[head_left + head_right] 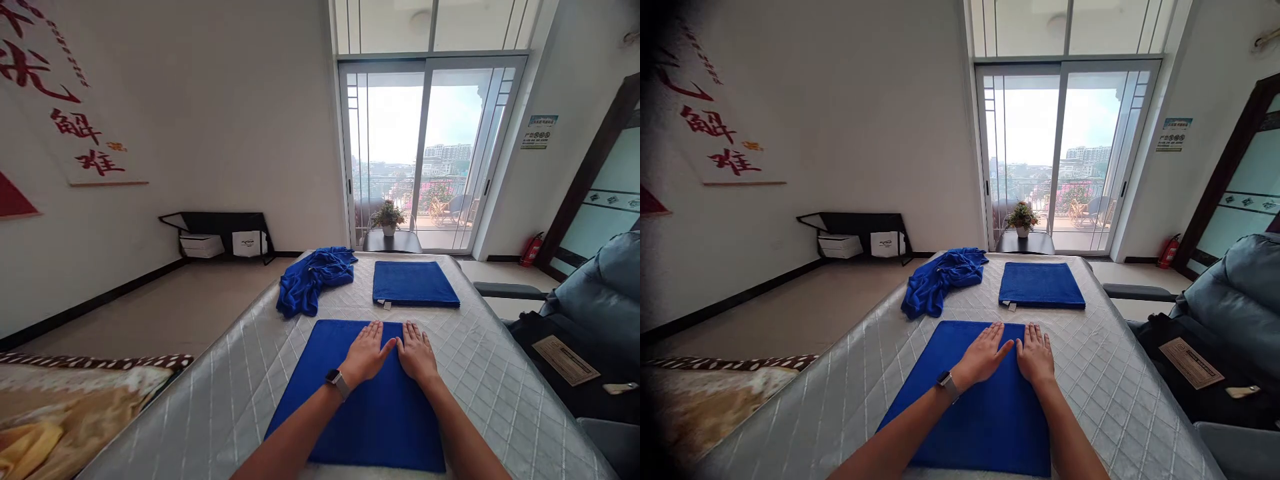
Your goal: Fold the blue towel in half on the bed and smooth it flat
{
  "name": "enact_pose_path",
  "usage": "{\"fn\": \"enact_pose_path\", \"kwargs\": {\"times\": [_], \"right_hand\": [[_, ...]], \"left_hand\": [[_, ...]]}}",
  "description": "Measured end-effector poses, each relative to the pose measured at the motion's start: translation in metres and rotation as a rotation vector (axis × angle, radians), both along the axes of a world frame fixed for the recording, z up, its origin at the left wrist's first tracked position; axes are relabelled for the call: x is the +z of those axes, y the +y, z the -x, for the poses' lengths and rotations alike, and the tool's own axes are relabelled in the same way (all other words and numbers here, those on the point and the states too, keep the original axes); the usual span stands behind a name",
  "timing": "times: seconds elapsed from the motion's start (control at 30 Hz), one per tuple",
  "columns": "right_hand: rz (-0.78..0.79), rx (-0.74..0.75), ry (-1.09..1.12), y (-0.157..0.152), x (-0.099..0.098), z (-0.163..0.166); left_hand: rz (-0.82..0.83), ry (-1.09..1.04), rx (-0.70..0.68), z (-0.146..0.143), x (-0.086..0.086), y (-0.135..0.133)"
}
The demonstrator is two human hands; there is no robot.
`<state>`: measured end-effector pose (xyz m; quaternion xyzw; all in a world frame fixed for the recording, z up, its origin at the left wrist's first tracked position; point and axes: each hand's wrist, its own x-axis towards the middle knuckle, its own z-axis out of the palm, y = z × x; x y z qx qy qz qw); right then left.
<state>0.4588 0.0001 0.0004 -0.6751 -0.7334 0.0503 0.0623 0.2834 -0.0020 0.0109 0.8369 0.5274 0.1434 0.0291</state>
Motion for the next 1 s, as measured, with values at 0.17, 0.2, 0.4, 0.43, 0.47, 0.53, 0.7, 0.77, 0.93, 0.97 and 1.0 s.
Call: {"fn": "enact_pose_path", "kwargs": {"times": [0.17,0.2,0.4,0.43,0.47,0.53,0.7,0.77,0.93,0.97,1.0], "right_hand": [[0.021,0.106,-0.114,-0.004,-0.002,-0.006],[0.018,0.107,-0.113,-0.004,-0.002,-0.006],[-0.009,0.013,-0.027,0.002,-0.001,0.000],[-0.008,0.001,-0.018,0.002,-0.001,0.001],[-0.007,-0.005,-0.011,0.003,-0.001,0.001],[-0.003,-0.008,-0.003,0.004,-0.002,0.001],[0.000,-0.012,0.005,0.004,-0.002,0.001],[-0.003,-0.012,-0.001,0.003,-0.001,0.001],[0.003,-0.020,-0.020,0.002,0.001,0.001],[0.003,-0.015,-0.022,0.002,0.001,0.001],[0.001,-0.008,-0.024,0.002,0.000,0.001]], "left_hand": [[-0.014,-0.101,-0.188,-0.077,-0.006,0.007],[-0.011,-0.111,-0.182,-0.078,-0.008,0.010],[-0.018,-0.050,-0.030,-0.022,-0.017,0.018],[-0.010,-0.034,-0.001,-0.008,-0.018,0.018],[-0.002,-0.020,0.025,0.006,-0.018,0.019],[0.006,0.005,0.077,0.034,-0.018,0.020],[0.005,0.045,0.222,0.102,-0.021,0.023],[-0.003,0.044,0.273,0.120,-0.022,0.024],[-0.013,0.037,0.320,0.135,-0.029,0.026],[-0.017,0.037,0.325,0.135,-0.031,0.027],[-0.023,0.035,0.330,0.135,-0.033,0.028]]}}
